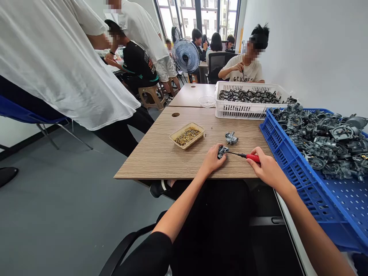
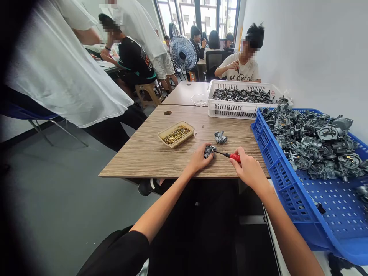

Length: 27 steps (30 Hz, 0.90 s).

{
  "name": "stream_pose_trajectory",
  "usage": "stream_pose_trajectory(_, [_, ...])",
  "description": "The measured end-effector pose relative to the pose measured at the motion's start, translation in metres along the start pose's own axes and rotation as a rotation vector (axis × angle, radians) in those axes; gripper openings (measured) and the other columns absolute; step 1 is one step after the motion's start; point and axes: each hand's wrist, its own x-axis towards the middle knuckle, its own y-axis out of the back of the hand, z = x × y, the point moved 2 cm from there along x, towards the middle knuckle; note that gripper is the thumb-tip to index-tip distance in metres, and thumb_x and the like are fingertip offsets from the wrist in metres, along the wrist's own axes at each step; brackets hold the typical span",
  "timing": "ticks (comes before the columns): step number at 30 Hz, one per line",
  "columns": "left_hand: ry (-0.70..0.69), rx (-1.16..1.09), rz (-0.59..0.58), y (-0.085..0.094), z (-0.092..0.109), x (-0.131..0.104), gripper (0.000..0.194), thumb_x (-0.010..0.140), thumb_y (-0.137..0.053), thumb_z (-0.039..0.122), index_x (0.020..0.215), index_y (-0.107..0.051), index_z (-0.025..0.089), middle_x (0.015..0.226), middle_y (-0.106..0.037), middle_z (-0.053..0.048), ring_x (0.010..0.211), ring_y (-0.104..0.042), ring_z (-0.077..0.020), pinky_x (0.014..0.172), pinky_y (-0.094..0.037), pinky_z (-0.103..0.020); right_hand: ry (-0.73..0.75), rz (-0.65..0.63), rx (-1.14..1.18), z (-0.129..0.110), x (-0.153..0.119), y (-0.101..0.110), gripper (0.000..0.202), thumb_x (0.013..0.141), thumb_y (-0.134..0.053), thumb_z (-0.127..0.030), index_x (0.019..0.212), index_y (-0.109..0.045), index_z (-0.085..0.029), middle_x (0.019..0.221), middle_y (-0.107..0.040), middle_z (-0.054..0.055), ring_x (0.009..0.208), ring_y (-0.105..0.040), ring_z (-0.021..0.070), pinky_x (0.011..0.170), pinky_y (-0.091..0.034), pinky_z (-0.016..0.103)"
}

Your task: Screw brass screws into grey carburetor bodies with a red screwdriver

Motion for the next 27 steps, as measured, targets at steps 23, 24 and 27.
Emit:
stream_pose_trajectory(23, [0.009,0.02,0.021,-0.0019,-0.0049,-0.0015,0.037,0.089,-0.059,0.028,0.125,-0.052,0.022,0.115,-0.067,-0.008,0.109,-0.063,-0.0242,0.1,-0.05,-0.04,0.006,0.026,-0.023,0.0044,0.0019,-0.0051,0.02,0.099,-0.049,-0.043,0.108,-0.051,-0.025,0.09,-0.074,0.006,0.083,-0.071,0.0273,0.068,-0.042,0.03])
stream_pose_trajectory(24, [0.007,0.02,0.023,-0.0019,-0.005,-0.0014,0.037,0.089,-0.059,0.028,0.125,-0.053,0.022,0.115,-0.066,-0.008,0.109,-0.063,-0.0242,0.1,-0.05,-0.04,0.005,0.026,-0.024,0.0047,0.0021,-0.0054,0.02,0.099,-0.049,-0.043,0.108,-0.051,-0.025,0.091,-0.074,0.006,0.082,-0.071,0.0272,0.068,-0.042,0.03])
stream_pose_trajectory(27, [0.003,0.022,0.028,-0.0017,-0.0047,-0.0009,0.037,0.088,-0.059,0.028,0.125,-0.052,0.021,0.115,-0.066,-0.008,0.109,-0.063,-0.0244,0.1,-0.05,-0.04,0.001,0.024,-0.028,0.0054,0.0024,-0.0061,0.02,0.099,-0.05,-0.043,0.107,-0.05,-0.026,0.09,-0.073,0.005,0.08,-0.07,0.0267,0.067,-0.04,0.029])
